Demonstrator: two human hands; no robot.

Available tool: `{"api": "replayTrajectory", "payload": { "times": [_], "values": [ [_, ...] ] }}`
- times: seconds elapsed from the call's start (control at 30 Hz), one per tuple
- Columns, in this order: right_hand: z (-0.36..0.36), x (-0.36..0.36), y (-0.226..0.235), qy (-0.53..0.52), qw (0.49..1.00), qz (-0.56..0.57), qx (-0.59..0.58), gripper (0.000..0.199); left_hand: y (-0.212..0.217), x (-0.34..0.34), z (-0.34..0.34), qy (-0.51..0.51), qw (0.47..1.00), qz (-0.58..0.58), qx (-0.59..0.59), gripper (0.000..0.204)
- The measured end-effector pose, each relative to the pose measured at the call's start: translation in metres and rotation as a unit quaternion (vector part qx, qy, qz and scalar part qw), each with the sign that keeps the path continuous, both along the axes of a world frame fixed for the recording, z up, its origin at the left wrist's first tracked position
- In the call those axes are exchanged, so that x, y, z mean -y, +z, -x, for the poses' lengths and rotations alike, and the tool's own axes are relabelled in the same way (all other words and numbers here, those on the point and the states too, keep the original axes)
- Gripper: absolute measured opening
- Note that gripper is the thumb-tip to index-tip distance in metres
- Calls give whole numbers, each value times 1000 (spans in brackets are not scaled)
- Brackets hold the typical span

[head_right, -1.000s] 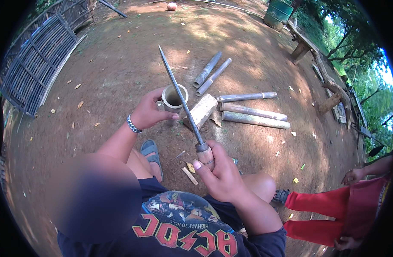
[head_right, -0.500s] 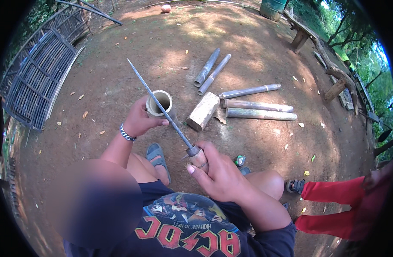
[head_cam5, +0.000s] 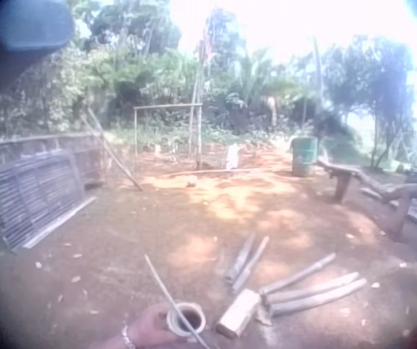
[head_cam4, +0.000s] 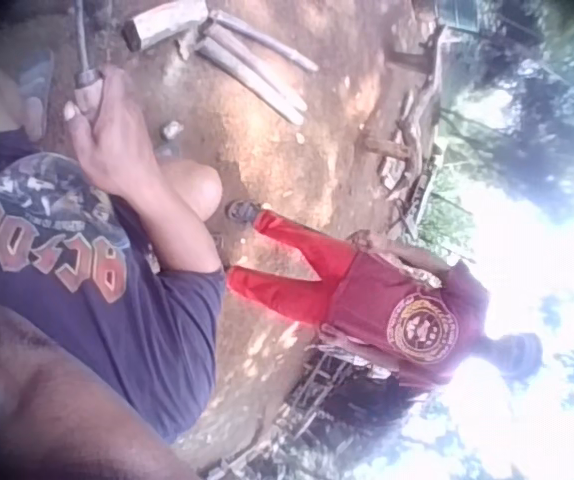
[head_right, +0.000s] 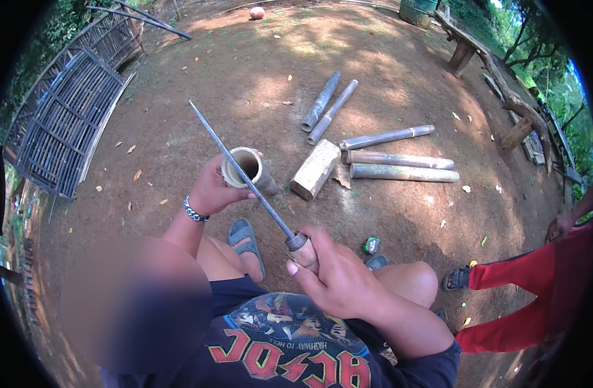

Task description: The person sits on the ground and uses a large knife to split bamboo poles. They first cut a pole in half, then use the knife to split the sections into thin strips by inserting the blade and prying the material apart.

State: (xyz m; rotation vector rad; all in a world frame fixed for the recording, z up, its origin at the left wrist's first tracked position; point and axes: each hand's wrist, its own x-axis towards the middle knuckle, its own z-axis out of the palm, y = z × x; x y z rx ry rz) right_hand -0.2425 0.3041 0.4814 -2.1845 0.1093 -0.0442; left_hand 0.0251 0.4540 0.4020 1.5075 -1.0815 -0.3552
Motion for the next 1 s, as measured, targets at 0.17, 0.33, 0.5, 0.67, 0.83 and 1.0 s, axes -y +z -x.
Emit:
{"api": "replayTrajectory", "payload": {
  "times": [0.17, 0.33, 0.5, 0.67, 0.83, 1.0],
  "values": [
    [-2, 4, 2, 2, 1000, -21, -23, 48, 2, 0, 1, 3, 1000, -4, 14, 55],
    [-8, 15, 0, 6, 1000, -11, 5, 48, 24, -10, -6, 47, 971, -151, 180, 60],
    [-19, 17, 10, 3, 1000, 13, -28, 50, 65, -53, -31, 207, 960, -71, 177, 43],
    [-30, 15, 27, -12, 997, 25, -74, 50, 176, -34, -36, 193, 857, 205, 431, 51],
    [-40, 24, 23, -14, 997, 18, -68, 48, 271, -15, -34, 145, 783, 175, 579, 66],
    [-44, 18, 30, -10, 995, 61, -74, 46, 128, 82, -12, 38, 776, -178, 604, 74]
  ]
}}
